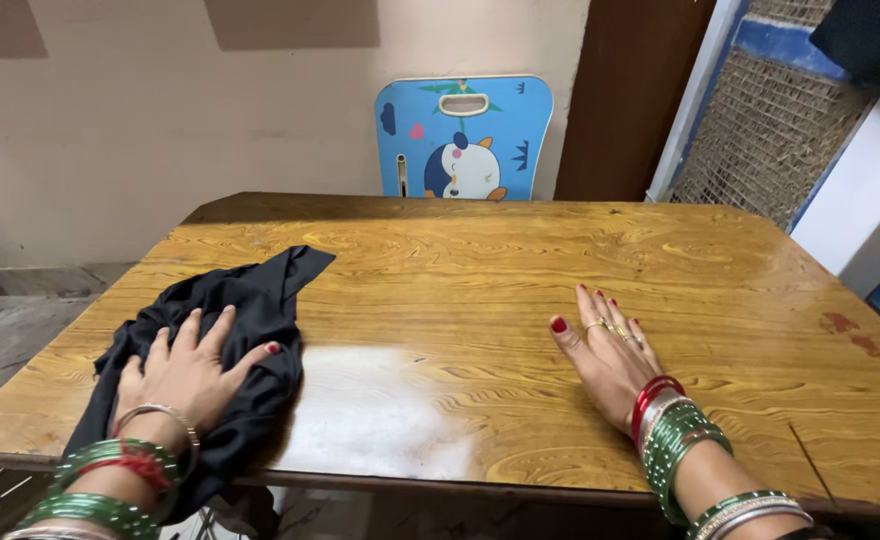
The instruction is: The person wipes a white plastic container with a black cloth, then moves a small box and the container off the wooden workbench. The person then wipes the workbench surface with the black cloth in broad strokes.
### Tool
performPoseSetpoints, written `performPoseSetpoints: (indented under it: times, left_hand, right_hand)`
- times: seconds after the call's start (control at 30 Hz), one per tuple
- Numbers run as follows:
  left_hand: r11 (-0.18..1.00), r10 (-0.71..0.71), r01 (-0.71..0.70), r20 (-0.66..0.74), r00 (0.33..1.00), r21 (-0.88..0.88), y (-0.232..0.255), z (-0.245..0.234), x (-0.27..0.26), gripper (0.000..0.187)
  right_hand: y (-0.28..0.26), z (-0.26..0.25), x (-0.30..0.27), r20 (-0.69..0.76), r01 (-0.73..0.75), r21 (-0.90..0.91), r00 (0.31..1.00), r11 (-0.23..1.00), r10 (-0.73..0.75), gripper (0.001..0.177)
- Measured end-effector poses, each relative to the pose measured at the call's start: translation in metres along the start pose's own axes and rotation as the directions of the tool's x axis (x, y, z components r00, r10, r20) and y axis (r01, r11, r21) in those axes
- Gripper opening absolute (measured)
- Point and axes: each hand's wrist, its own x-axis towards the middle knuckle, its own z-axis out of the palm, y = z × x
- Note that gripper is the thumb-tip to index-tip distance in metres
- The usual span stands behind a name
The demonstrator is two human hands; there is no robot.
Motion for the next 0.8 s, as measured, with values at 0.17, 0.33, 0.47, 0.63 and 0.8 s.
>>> performPoseSetpoints:
  times: [0.17, 0.33, 0.47, 0.63, 0.8]
  left_hand:
    - [0.978, 0.206, -0.208, 0.067, 0.976, 0.025, 0.076, -0.007, -0.057, 0.096]
    - [0.888, 0.442, -0.399, 0.181, 0.879, -0.230, 0.200, -0.047, -0.123, 0.093]
    - [0.819, 0.561, -0.518, 0.155, 0.813, -0.248, 0.231, -0.055, -0.122, 0.084]
    - [0.947, 0.320, -0.312, 0.197, 0.927, -0.070, 0.162, -0.015, -0.037, 0.085]
    - [0.996, 0.080, -0.076, 0.086, 0.993, -0.049, 0.033, 0.029, 0.058, 0.105]
  right_hand:
    - [0.003, 0.002, 0.002, -0.059, 0.061, 0.042, 0.997, 0.997, -0.058, 0.102]
    - [0.001, 0.002, 0.001, -0.112, 0.079, 0.065, 0.991, 0.995, -0.071, 0.100]
    - [0.001, 0.000, -0.004, -0.136, 0.037, 0.070, 0.990, 0.997, -0.027, 0.100]
    - [0.000, -0.005, -0.007, -0.117, 0.026, 0.052, 0.993, 0.998, -0.020, 0.098]
    - [-0.010, -0.003, -0.009, -0.063, -0.003, -0.021, 0.998, 1.000, 0.002, 0.100]
